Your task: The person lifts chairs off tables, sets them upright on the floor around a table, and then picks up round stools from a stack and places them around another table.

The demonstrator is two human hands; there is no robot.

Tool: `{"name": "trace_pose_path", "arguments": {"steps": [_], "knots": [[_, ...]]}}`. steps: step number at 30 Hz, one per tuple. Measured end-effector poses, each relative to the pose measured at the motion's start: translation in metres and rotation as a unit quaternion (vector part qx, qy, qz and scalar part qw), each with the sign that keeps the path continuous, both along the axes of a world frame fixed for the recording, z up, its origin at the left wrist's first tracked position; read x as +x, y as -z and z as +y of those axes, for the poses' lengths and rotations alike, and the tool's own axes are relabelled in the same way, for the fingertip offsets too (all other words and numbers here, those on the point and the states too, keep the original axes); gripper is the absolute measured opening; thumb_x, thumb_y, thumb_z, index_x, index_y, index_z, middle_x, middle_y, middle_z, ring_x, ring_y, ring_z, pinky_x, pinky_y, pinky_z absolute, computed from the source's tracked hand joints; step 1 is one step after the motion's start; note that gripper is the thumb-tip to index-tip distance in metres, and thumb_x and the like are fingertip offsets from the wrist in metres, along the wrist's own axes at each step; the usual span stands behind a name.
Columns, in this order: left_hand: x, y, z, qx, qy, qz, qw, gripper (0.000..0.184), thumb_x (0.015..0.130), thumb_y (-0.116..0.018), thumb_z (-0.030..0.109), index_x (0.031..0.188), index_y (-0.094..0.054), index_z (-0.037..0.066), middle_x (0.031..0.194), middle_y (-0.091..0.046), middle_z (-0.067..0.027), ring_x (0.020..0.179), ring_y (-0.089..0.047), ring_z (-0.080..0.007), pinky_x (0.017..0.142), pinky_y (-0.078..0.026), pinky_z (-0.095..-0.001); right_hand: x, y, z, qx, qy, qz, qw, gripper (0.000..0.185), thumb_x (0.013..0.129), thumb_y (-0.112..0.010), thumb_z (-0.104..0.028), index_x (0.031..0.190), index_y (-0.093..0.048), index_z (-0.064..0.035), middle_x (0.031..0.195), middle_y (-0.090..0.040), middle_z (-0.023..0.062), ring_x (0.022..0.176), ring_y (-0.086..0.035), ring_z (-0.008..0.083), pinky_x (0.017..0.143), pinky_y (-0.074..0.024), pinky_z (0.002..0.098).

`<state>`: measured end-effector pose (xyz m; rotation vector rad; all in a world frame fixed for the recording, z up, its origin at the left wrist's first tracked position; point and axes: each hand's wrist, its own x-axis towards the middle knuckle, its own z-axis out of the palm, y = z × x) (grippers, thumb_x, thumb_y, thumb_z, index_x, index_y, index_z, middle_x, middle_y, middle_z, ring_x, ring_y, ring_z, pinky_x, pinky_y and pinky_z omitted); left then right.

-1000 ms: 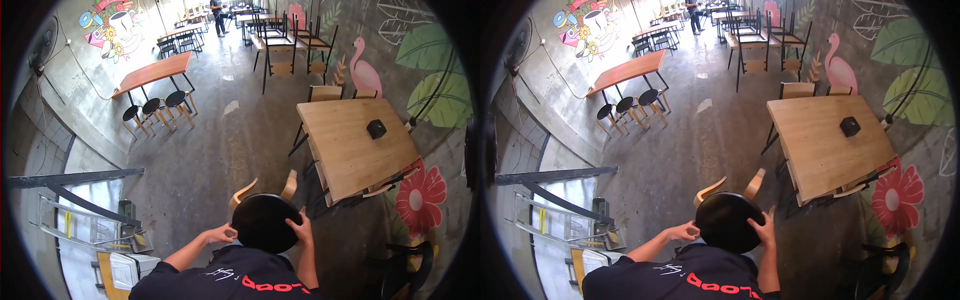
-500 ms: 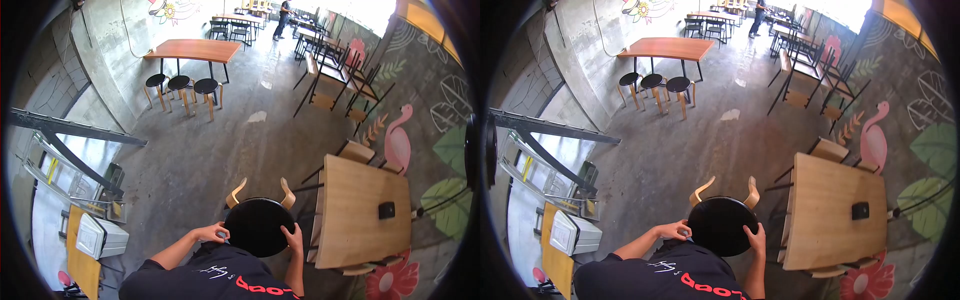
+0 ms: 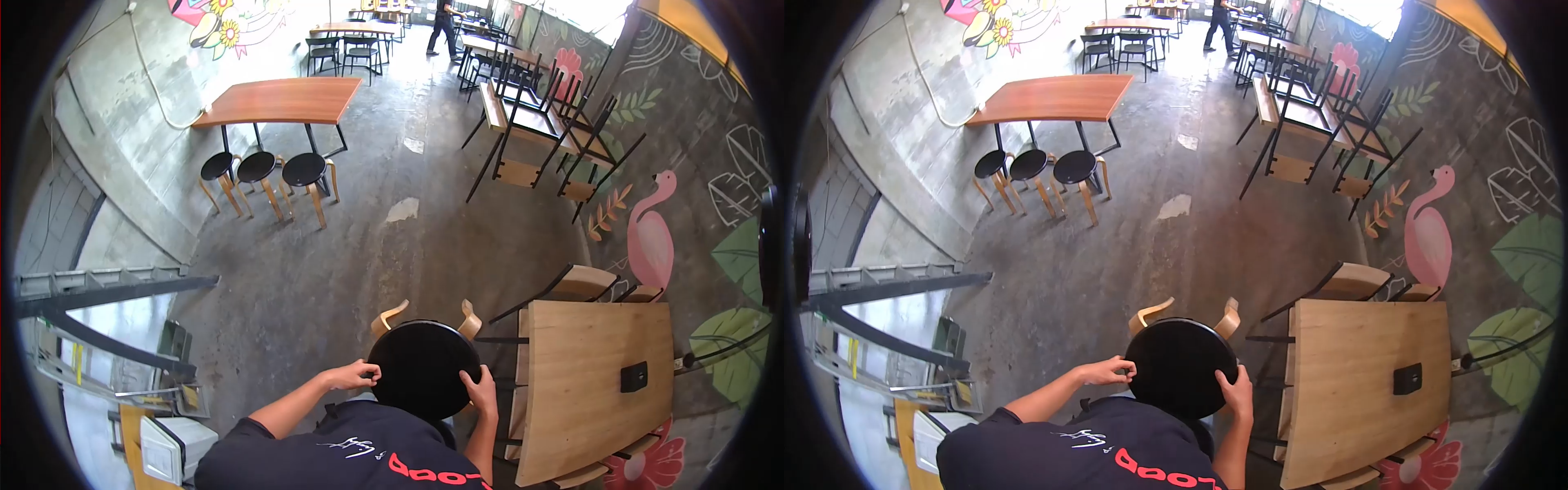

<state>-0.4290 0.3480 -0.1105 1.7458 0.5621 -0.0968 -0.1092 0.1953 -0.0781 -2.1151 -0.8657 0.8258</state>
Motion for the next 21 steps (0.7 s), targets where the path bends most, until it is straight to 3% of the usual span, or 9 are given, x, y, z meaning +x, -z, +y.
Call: {"name": "trace_pose_path", "arguments": {"steps": [6, 8, 12, 13, 16, 17, 18, 20, 21], "knots": [[0.036, 0.001, 0.072, -0.007, -0.126, -0.020, 0.992, 0.012, 0.080, -0.058, 0.015, 0.090, -0.054, 0.010, 0.090, -0.055, -0.0029, 0.104, -0.045, -0.0209, 0.093, -0.037, -0.0356, 0.045, 0.010, 0.087, -0.101, -0.060, 0.024, 0.993, 0.052, 0.078, -0.073, -0.031, 0.113, -0.055, 0.0026, 0.105, -0.065, 0.0219, 0.101, -0.064, 0.0312, 0.086, -0.0486, 0.0384], [0.051, 0.004, 0.099, 0.005, -0.188, -0.027, 0.982, 0.014, 0.078, -0.059, 0.014, 0.091, -0.054, 0.010, 0.090, -0.055, -0.0032, 0.105, -0.045, -0.0212, 0.094, -0.037, -0.0358, 0.070, 0.032, 0.129, -0.089, -0.114, 0.012, 0.989, 0.058, 0.079, -0.072, -0.033, 0.118, -0.050, 0.0035, 0.109, -0.063, 0.0249, 0.106, -0.061, 0.0345, 0.090, -0.0469, 0.0396], [0.076, 0.032, 0.163, -0.010, -0.271, -0.081, 0.959, 0.014, 0.076, -0.058, 0.013, 0.088, -0.054, 0.007, 0.087, -0.053, -0.0017, 0.091, -0.049, -0.0147, 0.085, -0.040, -0.0297, 0.111, 0.055, 0.244, -0.047, -0.205, -0.005, 0.978, 0.062, 0.081, -0.069, -0.037, 0.119, -0.047, 0.0058, 0.111, -0.061, 0.0303, 0.109, -0.058, 0.0406, 0.092, -0.0463, 0.0427], [0.087, 0.014, 0.175, -0.069, -0.319, -0.041, 0.944, 0.012, 0.075, -0.058, 0.012, 0.085, -0.054, 0.006, 0.084, -0.052, 0.0003, 0.084, -0.048, -0.0111, 0.078, -0.041, -0.0265, 0.124, 0.053, 0.280, -0.055, -0.231, -0.006, 0.971, 0.062, 0.081, -0.069, -0.037, 0.118, -0.047, 0.0065, 0.110, -0.060, 0.0310, 0.109, -0.058, 0.0409, 0.092, -0.0464, 0.0432], [0.117, -0.011, 0.205, -0.100, -0.349, 0.002, 0.932, 0.012, 0.077, -0.057, 0.009, 0.088, -0.054, 0.007, 0.084, -0.049, 0.0025, 0.082, -0.048, -0.0060, 0.072, -0.039, -0.0231, 0.154, 0.008, 0.380, -0.092, -0.327, -0.034, 0.940, 0.061, 0.081, -0.069, -0.039, 0.114, -0.047, 0.0084, 0.108, -0.060, 0.0330, 0.107, -0.058, 0.0422, 0.090, -0.0466, 0.0450], [0.124, 0.006, 0.211, -0.086, -0.345, -0.064, 0.933, 0.011, 0.076, -0.058, 0.009, 0.087, -0.056, 0.007, 0.082, -0.049, 0.0025, 0.081, -0.048, -0.0067, 0.074, -0.040, -0.0234, 0.160, -0.005, 0.407, -0.106, -0.358, -0.048, 0.926, 0.061, 0.082, -0.068, -0.039, 0.112, -0.046, 0.0089, 0.107, -0.060, 0.0336, 0.107, -0.058, 0.0427, 0.089, -0.0467, 0.0457], [0.127, 0.029, 0.219, 0.017, -0.336, -0.051, 0.940, 0.011, 0.076, -0.060, 0.008, 0.086, -0.056, 0.006, 0.082, -0.049, 0.0029, 0.081, -0.049, -0.0071, 0.076, -0.041, -0.0239, 0.167, -0.008, 0.430, -0.087, -0.381, -0.069, 0.918, 0.061, 0.082, -0.068, -0.039, 0.112, -0.046, 0.0088, 0.106, -0.060, 0.0338, 0.106, -0.058, 0.0431, 0.089, -0.0470, 0.0458], [0.144, 0.022, 0.232, 0.099, -0.401, -0.028, 0.910, 0.012, 0.076, -0.060, 0.005, 0.087, -0.056, 0.006, 0.082, -0.049, 0.0034, 0.080, -0.049, -0.0063, 0.077, -0.041, -0.0230, 0.180, -0.010, 0.467, -0.057, -0.424, -0.110, 0.897, 0.060, 0.082, -0.068, -0.039, 0.111, -0.045, 0.0086, 0.104, -0.060, 0.0340, 0.103, -0.059, 0.0439, 0.087, -0.0476, 0.0462], [0.152, 0.011, 0.241, 0.008, -0.440, -0.060, 0.896, 0.012, 0.076, -0.060, 0.004, 0.088, -0.056, 0.006, 0.082, -0.049, 0.0035, 0.080, -0.049, -0.0057, 0.076, -0.041, -0.0223, 0.187, -0.013, 0.483, -0.048, -0.427, -0.107, 0.897, 0.060, 0.083, -0.067, -0.040, 0.111, -0.045, 0.0085, 0.103, -0.060, 0.0342, 0.102, -0.059, 0.0444, 0.086, -0.0479, 0.0462]]}}
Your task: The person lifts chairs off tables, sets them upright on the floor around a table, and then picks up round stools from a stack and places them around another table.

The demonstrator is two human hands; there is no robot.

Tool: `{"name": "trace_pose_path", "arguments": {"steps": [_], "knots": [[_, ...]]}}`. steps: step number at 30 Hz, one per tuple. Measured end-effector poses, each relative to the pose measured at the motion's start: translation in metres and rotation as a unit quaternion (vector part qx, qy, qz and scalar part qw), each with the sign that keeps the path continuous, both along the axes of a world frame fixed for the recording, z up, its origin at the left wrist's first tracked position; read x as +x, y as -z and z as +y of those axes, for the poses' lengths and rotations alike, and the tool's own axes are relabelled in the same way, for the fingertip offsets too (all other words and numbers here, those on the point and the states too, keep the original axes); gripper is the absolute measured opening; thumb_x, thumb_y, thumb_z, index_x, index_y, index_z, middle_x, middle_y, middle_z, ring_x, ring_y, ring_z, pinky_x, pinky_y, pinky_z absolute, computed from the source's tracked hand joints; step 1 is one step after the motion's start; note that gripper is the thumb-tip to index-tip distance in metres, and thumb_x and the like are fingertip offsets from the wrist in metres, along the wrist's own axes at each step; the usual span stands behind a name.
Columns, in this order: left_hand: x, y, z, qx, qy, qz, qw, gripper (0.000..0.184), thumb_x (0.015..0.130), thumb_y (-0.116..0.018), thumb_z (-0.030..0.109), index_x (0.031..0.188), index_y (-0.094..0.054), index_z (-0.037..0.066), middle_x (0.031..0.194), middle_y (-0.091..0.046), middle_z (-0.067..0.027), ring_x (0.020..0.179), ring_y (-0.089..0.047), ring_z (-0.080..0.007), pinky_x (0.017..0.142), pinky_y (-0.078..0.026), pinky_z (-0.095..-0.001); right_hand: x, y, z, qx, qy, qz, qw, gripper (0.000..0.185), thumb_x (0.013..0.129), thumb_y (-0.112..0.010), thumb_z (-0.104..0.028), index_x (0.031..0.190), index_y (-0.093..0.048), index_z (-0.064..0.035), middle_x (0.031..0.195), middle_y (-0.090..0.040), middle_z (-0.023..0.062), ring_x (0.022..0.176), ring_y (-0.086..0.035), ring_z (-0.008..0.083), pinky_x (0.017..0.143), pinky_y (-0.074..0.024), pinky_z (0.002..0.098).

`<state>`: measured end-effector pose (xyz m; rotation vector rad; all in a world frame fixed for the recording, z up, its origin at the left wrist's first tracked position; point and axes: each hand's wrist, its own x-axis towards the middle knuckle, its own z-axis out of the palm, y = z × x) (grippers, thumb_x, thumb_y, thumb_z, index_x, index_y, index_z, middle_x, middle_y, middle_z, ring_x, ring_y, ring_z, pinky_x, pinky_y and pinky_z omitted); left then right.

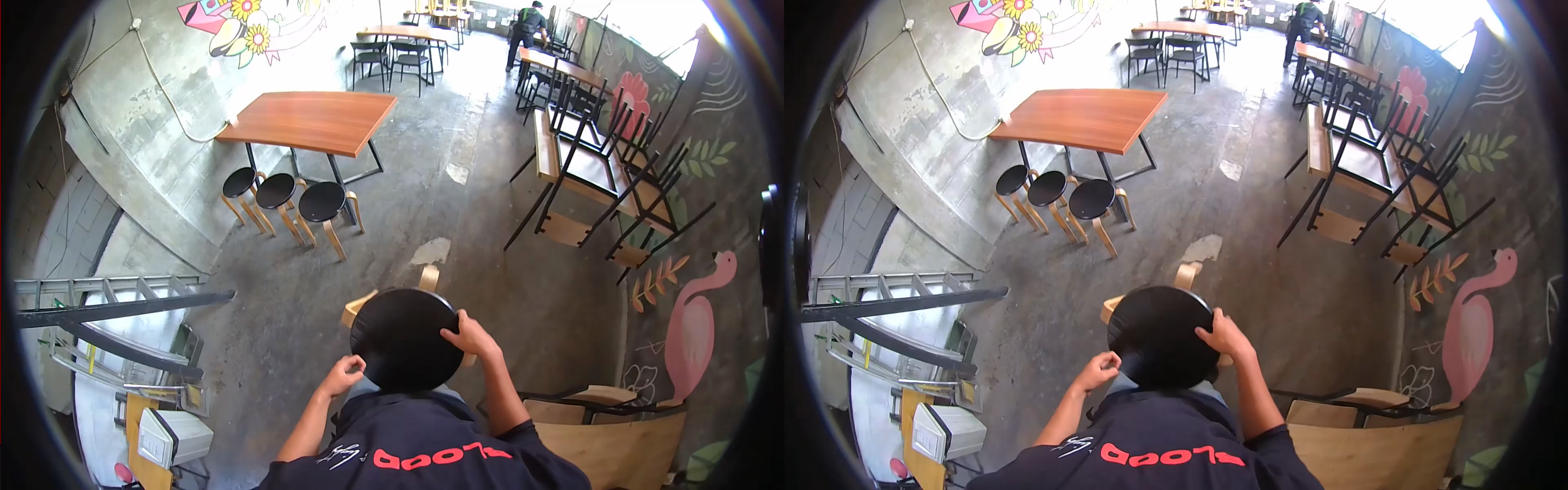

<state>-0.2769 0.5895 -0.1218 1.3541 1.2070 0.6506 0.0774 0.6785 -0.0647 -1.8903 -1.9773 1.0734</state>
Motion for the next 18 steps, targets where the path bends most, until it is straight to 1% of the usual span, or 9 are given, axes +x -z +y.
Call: {"name": "trace_pose_path", "arguments": {"steps": [1, 3, 5, 8, 9, 12, 15, 16, 18], "knots": [[0.010, -0.012, 0.010, -0.072, -0.040, -0.072, 0.994, 0.013, 0.077, -0.059, 0.002, 0.088, -0.055, 0.006, 0.082, -0.049, 0.0037, 0.080, -0.049, -0.0051, 0.076, -0.041, -0.0217, 0.007, -0.007, 0.016, 0.003, -0.006, 0.004, 1.000, 0.060, 0.083, -0.067, -0.040, 0.111, -0.044, 0.0084, 0.102, -0.061, 0.0343, 0.100, -0.059, 0.0449, 0.085, -0.0483, 0.0462], [0.027, -0.022, 0.029, -0.076, -0.037, -0.069, 0.994, 0.013, 0.078, -0.059, 0.001, 0.089, -0.055, 0.007, 0.082, -0.049, 0.0035, 0.080, -0.049, -0.0046, 0.075, -0.041, -0.0214, 0.023, -0.018, 0.043, -0.016, 0.004, 0.010, 1.000, 0.059, 0.083, -0.067, -0.039, 0.110, -0.045, 0.0080, 0.101, -0.061, 0.0336, 0.100, -0.060, 0.0438, 0.084, -0.0488, 0.0455], [0.040, -0.008, 0.048, -0.068, -0.019, -0.067, 0.995, 0.013, 0.078, -0.057, 0.001, 0.090, -0.055, 0.004, 0.093, -0.047, -0.0012, 0.094, -0.051, -0.0092, 0.084, -0.041, -0.0241, 0.034, -0.020, 0.070, -0.018, -0.001, 0.009, 1.000, 0.058, 0.083, -0.067, -0.039, 0.110, -0.045, 0.0078, 0.101, -0.061, 0.0328, 0.100, -0.060, 0.0429, 0.084, -0.0487, 0.0452], [0.054, -0.001, 0.092, -0.123, 0.003, -0.083, 0.989, 0.012, 0.078, -0.057, 0.002, 0.090, -0.055, 0.005, 0.094, -0.046, -0.0019, 0.096, -0.051, -0.0099, 0.087, -0.041, -0.0254, 0.050, 0.005, 0.105, 0.027, 0.019, 0.031, 0.999, 0.065, 0.082, -0.069, -0.037, 0.121, -0.042, 0.0082, 0.108, -0.060, 0.0323, 0.106, -0.059, 0.0409, 0.089, -0.0476, 0.0426], [0.061, 0.000, 0.107, -0.114, 0.005, -0.075, 0.991, 0.011, 0.078, -0.057, 0.003, 0.089, -0.055, 0.005, 0.093, -0.046, -0.0020, 0.095, -0.051, -0.0101, 0.087, -0.041, -0.0259, 0.058, 0.014, 0.117, 0.053, 0.030, 0.039, 0.997, 0.068, 0.082, -0.070, -0.037, 0.124, -0.041, 0.0080, 0.110, -0.059, 0.0321, 0.107, -0.059, 0.0405, 0.091, -0.0472, 0.0420], [0.088, -0.009, 0.173, -0.061, 0.029, -0.057, 0.996, 0.010, 0.078, -0.059, 0.005, 0.086, -0.054, 0.005, 0.090, -0.049, -0.0023, 0.089, -0.051, -0.0108, 0.089, -0.039, -0.0270, 0.086, 0.011, 0.164, 0.019, 0.073, 0.011, 0.997, 0.070, 0.082, -0.071, -0.035, 0.128, -0.039, 0.0074, 0.112, -0.059, 0.0319, 0.109, -0.058, 0.0402, 0.092, -0.0468, 0.0416], [0.113, 0.004, 0.255, -0.083, 0.103, -0.075, 0.988, 0.009, 0.077, -0.058, 0.005, 0.085, -0.053, 0.005, 0.083, -0.050, -0.0016, 0.086, -0.051, -0.0109, 0.086, -0.040, -0.0266, 0.120, 0.001, 0.205, -0.027, 0.113, 0.018, 0.993, 0.068, 0.082, -0.070, -0.033, 0.128, -0.039, 0.0074, 0.112, -0.059, 0.0312, 0.109, -0.059, 0.0392, 0.092, -0.0467, 0.0415], [0.121, 0.011, 0.286, -0.054, 0.150, -0.101, 0.982, 0.008, 0.077, -0.057, 0.005, 0.084, -0.054, 0.004, 0.077, -0.048, 0.0015, 0.074, -0.046, -0.0068, 0.066, -0.039, -0.0237, 0.132, 0.005, 0.216, -0.037, 0.123, 0.027, 0.991, 0.066, 0.083, -0.070, -0.032, 0.126, -0.041, 0.0076, 0.112, -0.060, 0.0303, 0.109, -0.059, 0.0386, 0.092, -0.0466, 0.0408], [0.136, 0.014, 0.354, -0.090, 0.207, -0.097, 0.969, 0.007, 0.077, -0.056, 0.006, 0.083, -0.053, 0.004, 0.076, -0.048, 0.0019, 0.073, -0.046, -0.0070, 0.065, -0.039, -0.0234, 0.148, 0.009, 0.237, -0.012, 0.185, 0.036, 0.982, 0.060, 0.083, -0.070, -0.030, 0.123, -0.045, 0.0079, 0.111, -0.061, 0.0278, 0.107, -0.061, 0.0357, 0.090, -0.0470, 0.0390]]}}
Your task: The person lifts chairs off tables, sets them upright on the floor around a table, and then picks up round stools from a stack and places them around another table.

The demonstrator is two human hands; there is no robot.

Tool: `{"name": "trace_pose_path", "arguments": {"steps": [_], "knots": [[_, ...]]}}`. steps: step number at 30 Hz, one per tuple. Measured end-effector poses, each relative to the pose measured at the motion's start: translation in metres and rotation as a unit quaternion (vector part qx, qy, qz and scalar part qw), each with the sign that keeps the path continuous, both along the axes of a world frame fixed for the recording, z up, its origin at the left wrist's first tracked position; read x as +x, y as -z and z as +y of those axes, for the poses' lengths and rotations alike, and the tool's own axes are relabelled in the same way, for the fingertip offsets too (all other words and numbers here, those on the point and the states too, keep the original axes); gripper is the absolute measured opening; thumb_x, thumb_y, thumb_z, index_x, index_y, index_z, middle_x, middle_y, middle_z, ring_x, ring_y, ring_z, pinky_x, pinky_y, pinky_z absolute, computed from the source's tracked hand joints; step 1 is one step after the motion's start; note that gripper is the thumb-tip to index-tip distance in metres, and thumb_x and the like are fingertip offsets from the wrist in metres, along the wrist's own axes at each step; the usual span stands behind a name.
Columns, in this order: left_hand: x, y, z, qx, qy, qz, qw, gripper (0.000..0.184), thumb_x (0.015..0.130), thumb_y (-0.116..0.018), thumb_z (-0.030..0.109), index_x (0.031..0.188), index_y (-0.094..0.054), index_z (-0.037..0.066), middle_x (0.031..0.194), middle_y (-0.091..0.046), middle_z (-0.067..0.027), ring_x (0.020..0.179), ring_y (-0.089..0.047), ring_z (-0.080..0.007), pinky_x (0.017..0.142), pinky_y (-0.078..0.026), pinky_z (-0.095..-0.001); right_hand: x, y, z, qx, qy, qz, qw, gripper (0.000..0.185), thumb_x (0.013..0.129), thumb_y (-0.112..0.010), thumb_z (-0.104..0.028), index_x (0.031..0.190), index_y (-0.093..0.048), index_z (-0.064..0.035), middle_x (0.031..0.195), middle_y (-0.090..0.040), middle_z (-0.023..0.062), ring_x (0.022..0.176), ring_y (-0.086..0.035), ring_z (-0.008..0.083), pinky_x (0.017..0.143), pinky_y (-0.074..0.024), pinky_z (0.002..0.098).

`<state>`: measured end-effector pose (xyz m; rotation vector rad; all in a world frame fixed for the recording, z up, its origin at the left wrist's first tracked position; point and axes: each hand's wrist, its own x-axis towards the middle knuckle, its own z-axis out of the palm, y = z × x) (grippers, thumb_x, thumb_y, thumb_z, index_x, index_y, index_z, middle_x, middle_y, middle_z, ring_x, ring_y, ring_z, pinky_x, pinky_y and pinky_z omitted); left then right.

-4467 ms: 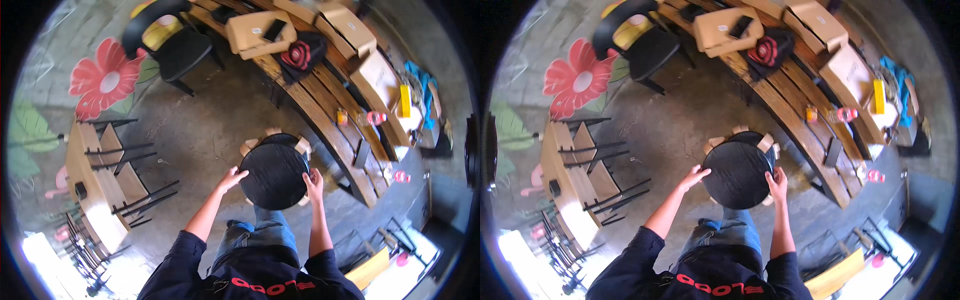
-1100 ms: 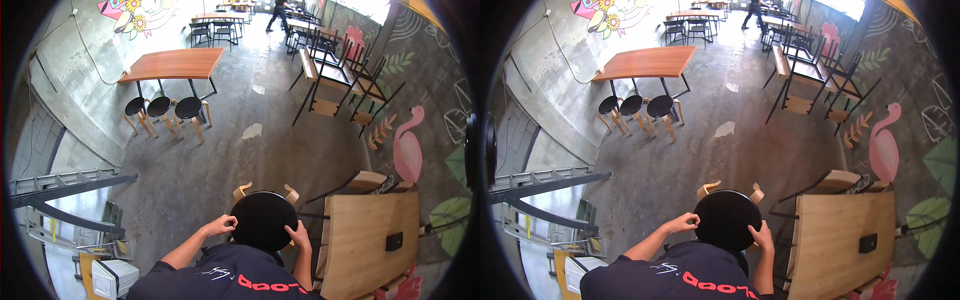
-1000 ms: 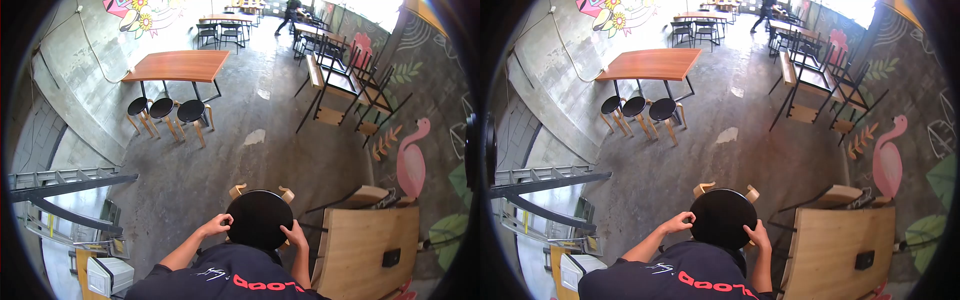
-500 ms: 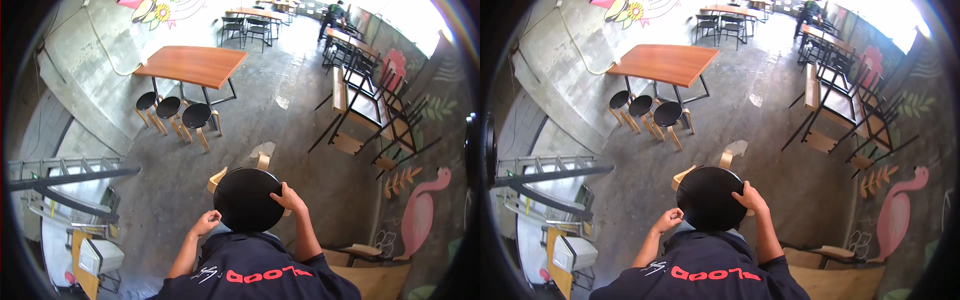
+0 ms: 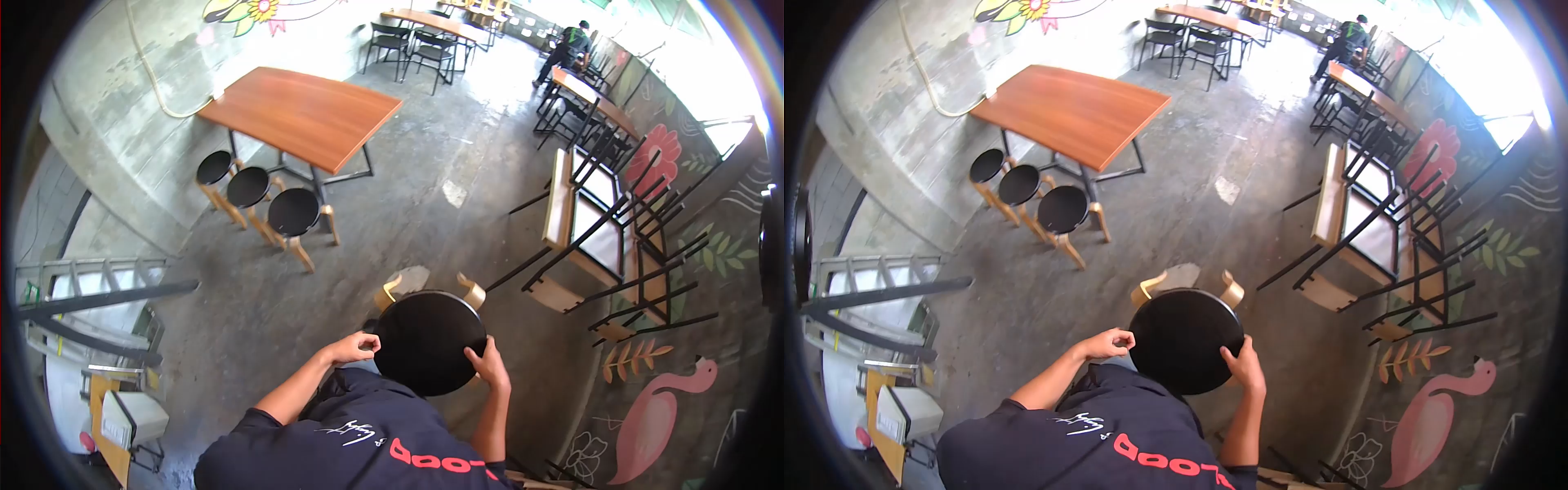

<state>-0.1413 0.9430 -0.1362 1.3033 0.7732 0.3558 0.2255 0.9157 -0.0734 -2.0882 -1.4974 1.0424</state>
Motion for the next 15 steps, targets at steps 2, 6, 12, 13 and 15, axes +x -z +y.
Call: {"name": "trace_pose_path", "arguments": {"steps": [2, 6, 12, 13, 15], "knots": [[0.016, -0.019, 0.067, -0.032, 0.053, 0.018, 0.998, 0.008, 0.077, -0.055, 0.007, 0.081, -0.050, 0.003, 0.076, -0.048, 0.0014, 0.072, -0.045, -0.0080, 0.064, -0.039, -0.0246, 0.017, 0.012, 0.017, 0.013, 0.057, 0.032, 0.998, 0.054, 0.084, -0.069, -0.027, 0.119, -0.049, 0.0082, 0.110, -0.062, 0.0247, 0.104, -0.062, 0.0318, 0.088, -0.0474, 0.0370], [0.041, -0.003, 0.172, 0.014, 0.165, 0.031, 0.986, 0.010, 0.076, -0.056, 0.009, 0.080, -0.049, 0.002, 0.074, -0.046, -0.0002, 0.073, -0.044, -0.0099, 0.066, -0.040, -0.0273, 0.028, 0.036, 0.059, 0.066, 0.180, 0.078, 0.978, 0.042, 0.085, -0.068, -0.024, 0.113, -0.055, 0.0055, 0.103, -0.065, 0.0191, 0.095, -0.064, 0.0265, 0.084, -0.0481, 0.0352], [0.082, -0.028, 0.290, 0.159, 0.249, 0.037, 0.955, 0.017, 0.077, -0.060, 0.019, 0.084, -0.054, 0.005, 0.087, -0.052, -0.0084, 0.089, -0.049, -0.0219, 0.081, -0.042, -0.0354, 0.047, 0.065, 0.124, 0.134, 0.322, 0.196, 0.917, 0.040, 0.085, -0.068, -0.013, 0.115, -0.054, 0.0090, 0.105, -0.064, 0.0134, 0.097, -0.062, 0.0194, 0.086, -0.0481, 0.0308], [0.087, -0.027, 0.304, 0.168, 0.246, 0.038, 0.954, 0.016, 0.077, -0.060, 0.019, 0.084, -0.054, 0.006, 0.090, -0.051, -0.0089, 0.092, -0.048, -0.0222, 0.083, -0.041, -0.0354, 0.052, 0.067, 0.144, 0.128, 0.314, 0.208, 0.917, 0.040, 0.085, -0.068, -0.013, 0.115, -0.054, 0.0088, 0.105, -0.064, 0.0134, 0.097, -0.062, 0.0190, 0.086, -0.0481, 0.0306], [0.098, -0.025, 0.332, 0.139, 0.219, 0.115, 0.959, 0.015, 0.076, -0.059, 0.020, 0.084, -0.054, 0.009, 0.095, -0.047, -0.0102, 0.098, -0.047, -0.0247, 0.087, -0.040, -0.0355, 0.070, 0.072, 0.187, 0.122, 0.293, 0.231, 0.920, 0.041, 0.084, -0.069, -0.013, 0.116, -0.054, 0.0082, 0.104, -0.064, 0.0133, 0.096, -0.062, 0.0183, 0.086, -0.0482, 0.0303]]}}
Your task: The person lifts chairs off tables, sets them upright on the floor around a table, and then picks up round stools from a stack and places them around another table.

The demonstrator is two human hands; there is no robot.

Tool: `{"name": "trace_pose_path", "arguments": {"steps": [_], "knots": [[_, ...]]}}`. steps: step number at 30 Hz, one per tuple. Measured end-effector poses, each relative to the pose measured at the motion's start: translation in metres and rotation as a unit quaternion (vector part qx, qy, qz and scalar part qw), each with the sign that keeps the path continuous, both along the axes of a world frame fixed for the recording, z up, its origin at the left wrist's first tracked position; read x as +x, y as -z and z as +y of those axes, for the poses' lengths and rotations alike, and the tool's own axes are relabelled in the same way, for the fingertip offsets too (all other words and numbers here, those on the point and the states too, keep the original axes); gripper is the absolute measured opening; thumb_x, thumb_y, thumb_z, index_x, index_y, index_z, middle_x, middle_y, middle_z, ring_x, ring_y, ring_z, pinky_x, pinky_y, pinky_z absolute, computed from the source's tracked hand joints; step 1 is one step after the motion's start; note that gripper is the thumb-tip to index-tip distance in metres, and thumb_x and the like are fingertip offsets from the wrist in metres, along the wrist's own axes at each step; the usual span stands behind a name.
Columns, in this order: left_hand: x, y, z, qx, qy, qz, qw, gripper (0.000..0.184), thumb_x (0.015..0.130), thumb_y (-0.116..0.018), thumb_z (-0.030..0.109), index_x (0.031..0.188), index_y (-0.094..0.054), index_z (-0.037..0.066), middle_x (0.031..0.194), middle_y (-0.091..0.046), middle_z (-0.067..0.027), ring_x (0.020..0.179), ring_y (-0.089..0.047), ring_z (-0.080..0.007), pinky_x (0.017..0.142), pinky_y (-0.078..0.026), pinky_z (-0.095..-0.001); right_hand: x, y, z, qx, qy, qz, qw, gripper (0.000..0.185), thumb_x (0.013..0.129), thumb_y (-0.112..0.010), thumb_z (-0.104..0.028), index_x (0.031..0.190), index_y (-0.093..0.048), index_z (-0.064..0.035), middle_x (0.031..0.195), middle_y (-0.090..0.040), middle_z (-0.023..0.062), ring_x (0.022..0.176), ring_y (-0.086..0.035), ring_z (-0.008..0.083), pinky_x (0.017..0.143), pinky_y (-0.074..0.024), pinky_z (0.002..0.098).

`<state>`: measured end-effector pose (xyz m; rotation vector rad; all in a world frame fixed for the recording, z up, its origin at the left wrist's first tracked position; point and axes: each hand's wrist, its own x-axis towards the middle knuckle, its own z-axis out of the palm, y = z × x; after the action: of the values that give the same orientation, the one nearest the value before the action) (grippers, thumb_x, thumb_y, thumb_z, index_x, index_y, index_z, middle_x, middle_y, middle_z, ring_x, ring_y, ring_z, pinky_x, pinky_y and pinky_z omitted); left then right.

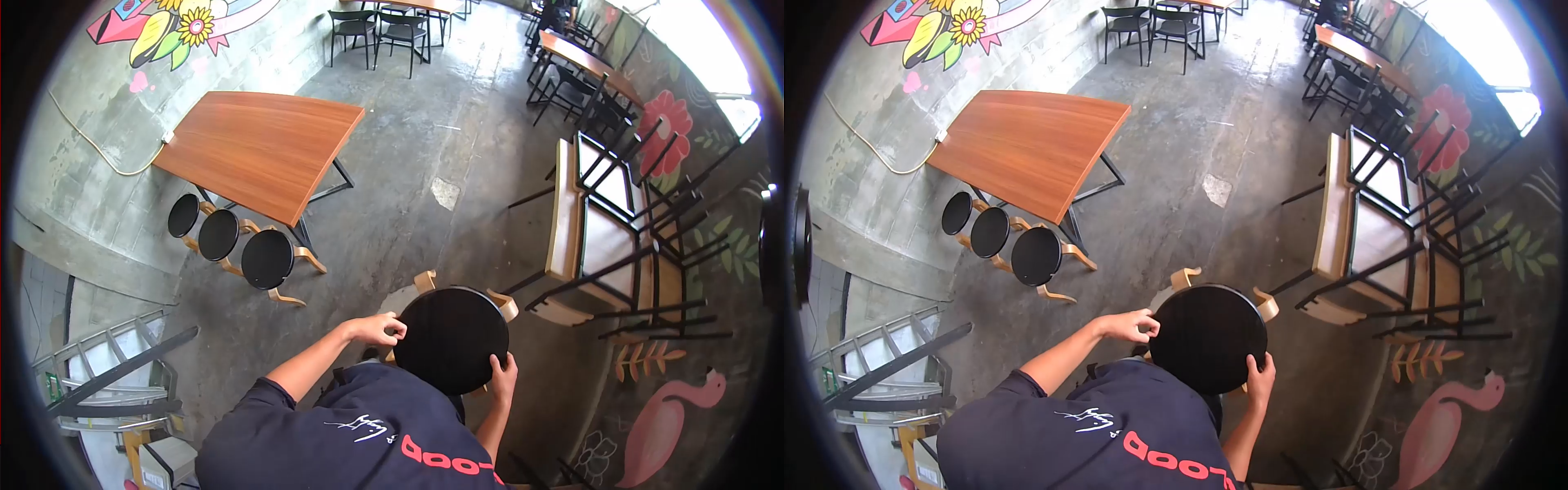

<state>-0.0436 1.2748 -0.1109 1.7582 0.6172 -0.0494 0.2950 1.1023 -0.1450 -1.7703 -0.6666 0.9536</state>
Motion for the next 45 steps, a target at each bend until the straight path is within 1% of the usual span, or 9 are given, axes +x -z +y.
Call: {"name": "trace_pose_path", "arguments": {"steps": [8, 18, 22, 33, 39, 40, 42, 43, 45], "knots": [[0.056, 0.019, 0.106, 0.015, -0.219, 0.000, 0.975, 0.016, 0.072, -0.062, 0.018, 0.077, -0.050, 0.009, 0.076, -0.053, 0.0000, 0.093, -0.044, -0.0213, 0.101, -0.034, -0.0379, 0.080, -0.023, 0.270, 0.016, -0.202, -0.132, 0.970, 0.032, 0.086, -0.068, -0.020, 0.105, -0.062, 0.0049, 0.089, -0.068, 0.0112, 0.084, -0.064, 0.0139, 0.074, -0.0513, 0.0295], [0.098, 0.033, 0.201, -0.004, -0.458, -0.029, 0.888, 0.008, 0.077, -0.058, 0.013, 0.082, -0.054, 0.008, 0.082, -0.049, -0.0013, 0.085, -0.044, -0.0100, 0.071, -0.039, -0.0256, 0.085, -0.057, 0.498, 0.064, -0.353, -0.120, 0.926, 0.030, 0.089, -0.065, -0.024, 0.097, -0.064, 0.0043, 0.070, -0.062, 0.0071, 0.064, -0.054, 0.0079, 0.060, -0.0457, 0.0258], [0.096, 0.050, 0.291, -0.196, -0.441, -0.095, 0.871, 0.006, 0.077, -0.058, 0.010, 0.079, -0.053, 0.007, 0.077, -0.049, 0.0045, 0.078, -0.047, -0.0068, 0.071, -0.041, -0.0238, 0.083, -0.034, 0.573, 0.066, -0.280, -0.112, 0.951, 0.028, 0.086, -0.068, -0.023, 0.096, -0.067, 0.0027, 0.077, -0.067, 0.0065, 0.069, -0.060, 0.0088, 0.066, -0.0486, 0.0251], [0.083, 0.029, 0.583, -0.142, -0.297, -0.080, 0.941, 0.007, 0.077, -0.055, 0.011, 0.074, -0.051, 0.007, 0.067, -0.043, 0.0058, 0.068, -0.041, -0.0062, 0.063, -0.035, -0.0250, 0.093, -0.083, 0.744, 0.022, -0.217, -0.154, 0.964, 0.028, 0.092, -0.063, -0.022, 0.078, -0.057, 0.0010, 0.059, -0.050, -0.0031, 0.054, -0.041, 0.0022, 0.047, -0.0318, 0.0215], [0.079, 0.026, 0.674, -0.017, -0.285, -0.094, 0.954, 0.012, 0.074, -0.060, 0.015, 0.074, -0.050, 0.010, 0.077, -0.046, -0.0008, 0.092, -0.041, -0.0173, 0.090, -0.035, -0.0327, 0.096, -0.039, 0.814, 0.059, -0.140, -0.141, 0.978, 0.029, 0.092, -0.064, -0.020, 0.074, -0.055, 0.0010, 0.060, -0.048, -0.0031, 0.057, -0.042, 0.0030, 0.050, -0.0331, 0.0220], [0.079, 0.029, 0.690, -0.028, -0.320, -0.104, 0.941, 0.015, 0.075, -0.061, 0.018, 0.072, -0.049, 0.011, 0.072, -0.051, 0.0026, 0.098, -0.045, -0.0204, 0.113, -0.018, -0.0446, 0.098, -0.035, 0.831, 0.027, -0.152, -0.133, 0.979, 0.030, 0.093, -0.063, -0.020, 0.074, -0.054, 0.0011, 0.060, -0.049, -0.0029, 0.057, -0.042, 0.0029, 0.049, -0.0309, 0.0216], [0.075, 0.028, 0.726, -0.016, -0.350, -0.093, 0.932, 0.014, 0.075, -0.062, 0.018, 0.072, -0.050, 0.011, 0.072, -0.052, 0.0020, 0.097, -0.046, -0.0204, 0.111, -0.022, -0.0449, 0.103, -0.017, 0.873, 0.021, -0.198, -0.134, 0.971, 0.031, 0.094, -0.060, -0.028, 0.080, -0.056, -0.0014, 0.061, -0.052, -0.0024, 0.050, -0.046, 0.0038, 0.040, -0.0378, 0.0210], [0.073, 0.029, 0.747, 0.042, -0.357, -0.081, 0.930, 0.010, 0.074, -0.064, 0.012, 0.077, -0.055, 0.013, 0.096, -0.048, -0.0049, 0.081, -0.044, -0.0105, 0.067, -0.044, -0.0261, 0.098, -0.018, 0.899, 0.004, -0.206, -0.124, 0.971, 0.030, 0.094, -0.061, -0.027, 0.080, -0.055, -0.0004, 0.061, -0.053, -0.0014, 0.051, -0.046, 0.0042, 0.040, -0.0392, 0.0217], [0.072, 0.016, 0.787, 0.021, -0.390, -0.076, 0.917, 0.011, 0.074, -0.065, 0.014, 0.077, -0.055, 0.013, 0.098, -0.046, -0.0052, 0.074, -0.045, -0.0094, 0.065, -0.044, -0.0266, 0.088, -0.020, 0.954, -0.030, -0.225, -0.106, 0.968, 0.030, 0.092, -0.063, -0.025, 0.082, -0.054, 0.0015, 0.061, -0.053, 0.0005, 0.052, -0.047, 0.0052, 0.042, -0.0419, 0.0231]]}}
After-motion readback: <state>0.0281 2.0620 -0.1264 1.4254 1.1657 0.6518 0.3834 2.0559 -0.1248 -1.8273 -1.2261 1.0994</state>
